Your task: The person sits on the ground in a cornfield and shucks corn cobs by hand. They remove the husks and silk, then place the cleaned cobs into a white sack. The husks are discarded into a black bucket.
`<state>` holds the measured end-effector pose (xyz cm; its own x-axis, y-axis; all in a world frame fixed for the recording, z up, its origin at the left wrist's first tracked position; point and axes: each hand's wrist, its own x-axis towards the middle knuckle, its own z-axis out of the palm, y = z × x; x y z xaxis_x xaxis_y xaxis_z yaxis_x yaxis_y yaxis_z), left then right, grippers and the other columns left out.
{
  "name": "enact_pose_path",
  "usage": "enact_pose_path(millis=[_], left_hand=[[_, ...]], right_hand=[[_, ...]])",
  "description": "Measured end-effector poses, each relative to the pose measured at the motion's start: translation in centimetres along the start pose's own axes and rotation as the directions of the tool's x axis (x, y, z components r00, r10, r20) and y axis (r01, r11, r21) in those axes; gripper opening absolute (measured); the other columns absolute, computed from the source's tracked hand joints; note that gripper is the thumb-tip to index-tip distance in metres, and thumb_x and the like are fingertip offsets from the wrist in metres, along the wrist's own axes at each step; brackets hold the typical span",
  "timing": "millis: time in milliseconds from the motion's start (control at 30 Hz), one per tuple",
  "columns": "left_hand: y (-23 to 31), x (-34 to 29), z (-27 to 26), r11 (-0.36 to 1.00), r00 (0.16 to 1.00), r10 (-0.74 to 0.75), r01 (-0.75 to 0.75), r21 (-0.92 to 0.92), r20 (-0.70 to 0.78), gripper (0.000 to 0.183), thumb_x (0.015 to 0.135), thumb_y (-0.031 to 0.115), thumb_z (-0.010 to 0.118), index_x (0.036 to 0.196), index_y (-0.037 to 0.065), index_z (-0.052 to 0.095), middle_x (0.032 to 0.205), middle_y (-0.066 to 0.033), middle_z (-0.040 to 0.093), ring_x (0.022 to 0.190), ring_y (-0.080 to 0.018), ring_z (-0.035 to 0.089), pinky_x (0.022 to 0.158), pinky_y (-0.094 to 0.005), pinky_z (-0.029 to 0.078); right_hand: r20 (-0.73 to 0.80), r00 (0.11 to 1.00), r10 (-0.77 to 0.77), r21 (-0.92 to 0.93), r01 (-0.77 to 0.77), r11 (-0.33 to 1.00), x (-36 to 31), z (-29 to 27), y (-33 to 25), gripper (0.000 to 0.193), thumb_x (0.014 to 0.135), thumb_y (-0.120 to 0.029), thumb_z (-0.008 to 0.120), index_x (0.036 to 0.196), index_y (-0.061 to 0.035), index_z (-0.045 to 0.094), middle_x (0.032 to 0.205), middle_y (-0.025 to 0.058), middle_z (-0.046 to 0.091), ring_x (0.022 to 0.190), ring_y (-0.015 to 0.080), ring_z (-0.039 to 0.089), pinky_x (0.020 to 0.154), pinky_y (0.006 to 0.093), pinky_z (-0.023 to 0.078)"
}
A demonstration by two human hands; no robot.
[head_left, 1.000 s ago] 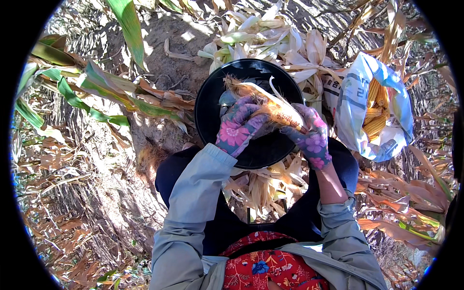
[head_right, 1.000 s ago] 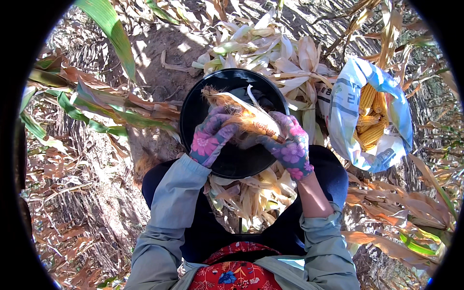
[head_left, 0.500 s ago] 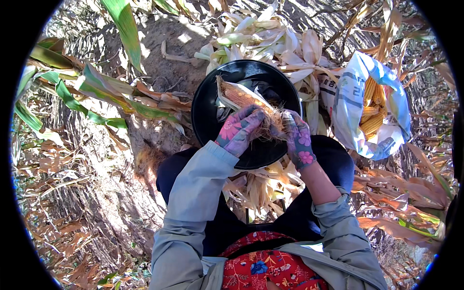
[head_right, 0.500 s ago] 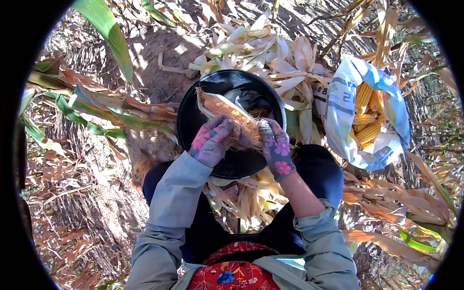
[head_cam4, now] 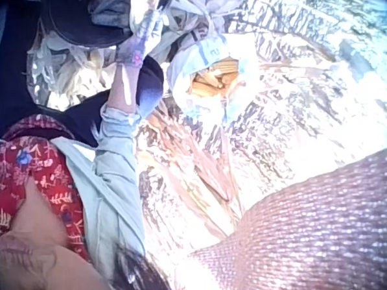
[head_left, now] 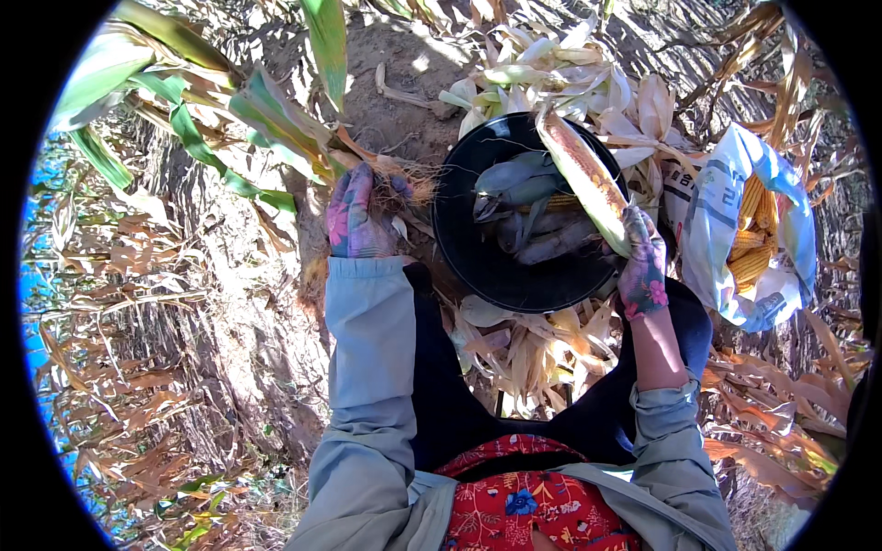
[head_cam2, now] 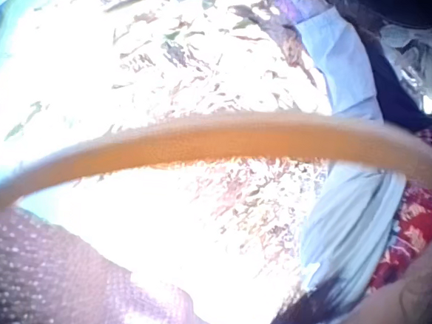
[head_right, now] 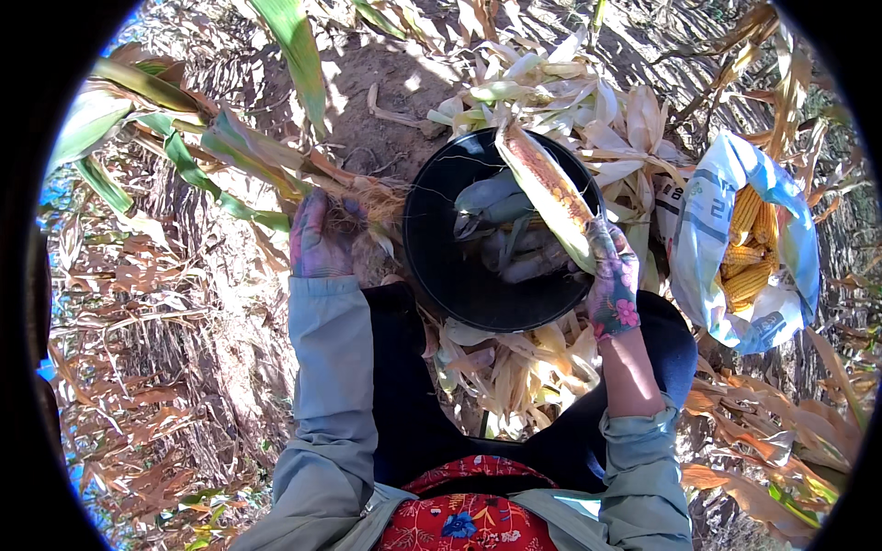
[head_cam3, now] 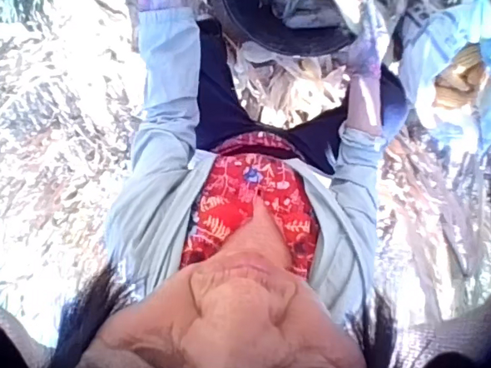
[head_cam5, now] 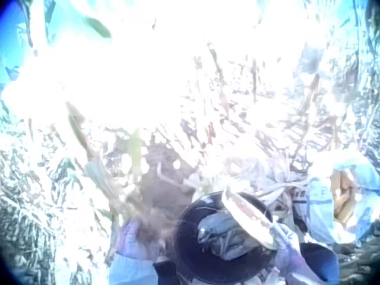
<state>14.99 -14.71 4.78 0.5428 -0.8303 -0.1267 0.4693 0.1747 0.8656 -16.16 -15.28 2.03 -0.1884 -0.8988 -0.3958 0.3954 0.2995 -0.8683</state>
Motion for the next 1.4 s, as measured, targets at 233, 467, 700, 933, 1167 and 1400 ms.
enact_pose_path(millis=[233, 467, 700, 933, 1167, 1400], left_hand=[[5.5, 1.3, -16.6, 0.923, 0.967, 0.125, -0.031, 0.383, -0.223, 0.033, 0.079, 0.020, 0.061, 0.105, 0.000, 0.056, 0.091, -0.0080, 0.062, 0.080, -0.0197, 0.060, 0.073, -0.0305, 0.049], [8.8, 7.6, -39.1, -0.226, 0.941, -0.211, 0.217, 0.950, -0.265, 0.066, 0.074, 0.039, 0.063, 0.121, -0.002, 0.044, 0.120, -0.0188, 0.049, 0.111, -0.0251, 0.048, 0.094, -0.0308, 0.038], [10.9, 5.3, -30.7, -0.312, 0.857, -0.150, 0.432, 0.846, -0.493, 0.072, 0.066, 0.037, 0.070, 0.121, -0.001, 0.042, 0.120, -0.0161, 0.050, 0.109, -0.0280, 0.049, 0.093, -0.0317, 0.040], [10.9, 4.6, -32.6, -0.372, 0.880, 0.069, 0.459, 0.807, -0.469, 0.066, 0.063, 0.026, 0.075, 0.117, 0.001, 0.046, 0.114, -0.0146, 0.053, 0.105, -0.0257, 0.052, 0.088, -0.0325, 0.044], [6.0, 6.0, -23.7, 0.606, 0.983, -0.040, 0.165, 0.778, -0.178, 0.028, 0.080, 0.016, 0.062, 0.104, 0.004, 0.057, 0.088, -0.0080, 0.063, 0.074, -0.0141, 0.060, 0.065, -0.0242, 0.047], [-0.5, -3.9, 2.9, 0.836, 0.824, -0.320, 0.013, 0.549, 0.467, 0.049, 0.089, 0.038, 0.043, 0.122, 0.002, 0.041, 0.101, -0.0144, 0.058, 0.073, -0.0178, 0.061, 0.066, -0.0272, 0.050]], right_hand=[[-0.179, 0.975, -0.130, -0.008, 0.130, 0.991, -0.4, -2.1, -0.6, 0.034, 0.082, -0.033, 0.056, 0.102, -0.0048, 0.056, 0.077, 0.0044, 0.058, 0.058, 0.0113, 0.052, 0.045, 0.0212, 0.040], [-0.110, 0.992, -0.061, 0.009, 0.062, 0.998, 0.1, -3.6, -0.5, 0.032, 0.084, -0.031, 0.054, 0.103, -0.0065, 0.055, 0.078, 0.0050, 0.058, 0.057, 0.0118, 0.053, 0.042, 0.0215, 0.037], [-0.111, 0.987, -0.116, -0.034, 0.113, 0.993, 0.7, -5.2, -0.9, 0.034, 0.083, -0.029, 0.055, 0.107, -0.0061, 0.055, 0.092, 0.0056, 0.059, 0.072, 0.0126, 0.056, 0.058, 0.0225, 0.047], [0.006, 0.997, -0.072, 0.004, 0.072, 0.997, 0.4, -5.8, -1.1, 0.034, 0.085, -0.030, 0.052, 0.108, -0.0047, 0.053, 0.093, 0.0066, 0.058, 0.072, 0.0136, 0.056, 0.058, 0.0219, 0.047], [0.060, 0.994, 0.091, 0.131, -0.098, 0.986, 0.0, -3.4, -1.3, 0.045, 0.084, -0.046, 0.050, 0.107, -0.0074, 0.052, 0.086, 0.0051, 0.059, 0.066, 0.0142, 0.057, 0.049, 0.0205, 0.047], [0.384, 0.919, 0.084, 0.125, -0.142, 0.982, -0.9, -3.0, -0.4, 0.036, 0.082, -0.030, 0.057, 0.110, -0.0066, 0.052, 0.091, 0.0037, 0.059, 0.072, 0.0110, 0.058, 0.052, 0.0212, 0.049]])
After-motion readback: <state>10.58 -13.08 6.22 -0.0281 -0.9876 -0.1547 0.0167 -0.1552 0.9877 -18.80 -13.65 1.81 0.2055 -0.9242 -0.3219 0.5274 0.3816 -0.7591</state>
